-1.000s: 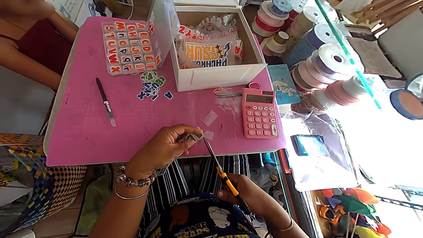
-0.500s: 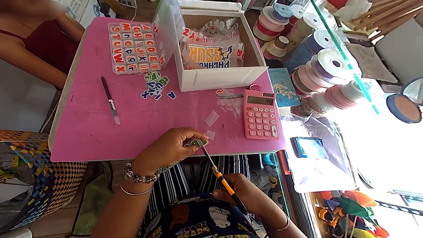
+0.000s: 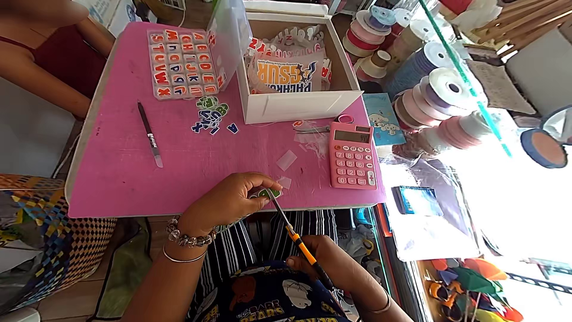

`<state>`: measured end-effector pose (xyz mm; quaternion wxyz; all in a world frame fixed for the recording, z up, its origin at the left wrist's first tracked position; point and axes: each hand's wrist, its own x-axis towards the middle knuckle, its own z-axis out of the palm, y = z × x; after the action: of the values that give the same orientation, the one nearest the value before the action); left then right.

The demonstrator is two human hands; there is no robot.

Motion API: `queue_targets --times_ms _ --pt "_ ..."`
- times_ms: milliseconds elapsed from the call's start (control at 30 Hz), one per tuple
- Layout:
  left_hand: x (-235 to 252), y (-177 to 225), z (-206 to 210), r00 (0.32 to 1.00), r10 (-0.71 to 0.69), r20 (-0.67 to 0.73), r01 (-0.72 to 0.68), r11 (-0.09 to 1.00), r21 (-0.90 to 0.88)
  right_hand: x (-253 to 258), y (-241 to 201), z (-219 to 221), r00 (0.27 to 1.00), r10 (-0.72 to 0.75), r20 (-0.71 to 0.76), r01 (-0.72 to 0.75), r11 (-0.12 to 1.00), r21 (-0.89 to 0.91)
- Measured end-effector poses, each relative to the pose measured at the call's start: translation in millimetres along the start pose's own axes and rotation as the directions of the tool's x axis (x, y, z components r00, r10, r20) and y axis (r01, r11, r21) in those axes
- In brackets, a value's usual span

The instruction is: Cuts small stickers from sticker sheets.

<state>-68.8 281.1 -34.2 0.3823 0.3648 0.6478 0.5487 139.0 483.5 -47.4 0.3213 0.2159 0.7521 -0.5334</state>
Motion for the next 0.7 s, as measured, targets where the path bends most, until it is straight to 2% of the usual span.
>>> queue_targets --times_ms 700 --pt "-0.3 2.3 -0.1 1.000 -0.010 0.002 0.010 1.000 -0.005 0.2 -1.8 -0.1 0.999 0.004 -0.054 -0.009 0.996 -0.089"
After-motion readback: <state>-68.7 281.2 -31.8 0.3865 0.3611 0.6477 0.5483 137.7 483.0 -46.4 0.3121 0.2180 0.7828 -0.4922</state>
